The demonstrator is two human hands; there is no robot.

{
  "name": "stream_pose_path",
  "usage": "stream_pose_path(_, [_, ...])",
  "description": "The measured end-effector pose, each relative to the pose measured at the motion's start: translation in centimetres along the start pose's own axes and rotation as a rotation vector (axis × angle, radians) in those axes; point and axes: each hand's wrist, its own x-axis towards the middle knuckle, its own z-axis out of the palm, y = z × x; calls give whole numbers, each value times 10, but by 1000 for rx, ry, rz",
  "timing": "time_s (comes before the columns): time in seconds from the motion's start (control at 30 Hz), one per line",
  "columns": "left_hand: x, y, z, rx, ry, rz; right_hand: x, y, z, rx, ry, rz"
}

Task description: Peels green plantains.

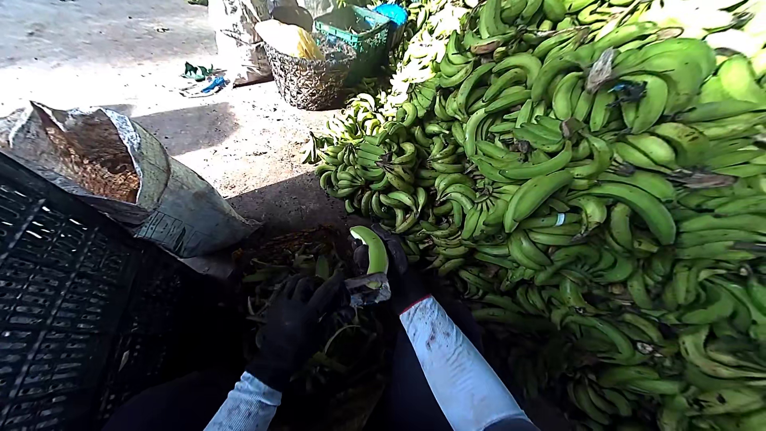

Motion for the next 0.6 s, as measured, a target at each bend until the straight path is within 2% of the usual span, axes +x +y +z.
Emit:
stream_pose_path(0.07, [0, 5, 0, 37, -8, 7, -2, -1, -2, -48, -14, 9])
stream_pose_path(0.13, [-1, 6, 1, 11, -77, -69, -4, 1, 3, -142, 42, 132])
stream_pose_path(0.17, [0, 7, 2, -29, -125, -140, -5, 5, 6, -205, 54, 168])
stream_pose_path(0.23, [4, 4, 3, -173, -227, -351, -12, 16, 12, -418, 6, 47])
stream_pose_path(0.3, [8, -9, 5, -321, -215, -555, -24, 22, 20, -662, -126, -40])
stream_pose_path(0.37, [12, -19, 3, -529, -131, -754, -24, 27, 21, -709, -247, 4])
stream_pose_path(0.43, [12, -28, -1, -712, -71, -921, -25, 28, 21, -636, -307, 80])
stream_pose_path(0.5, [9, -36, -3, -782, -26, -971, -29, 22, 25, -455, -267, 169])
stream_pose_path(0.6, [4, -30, -7, -733, -50, -829, -21, 9, 18, -194, -140, 216])
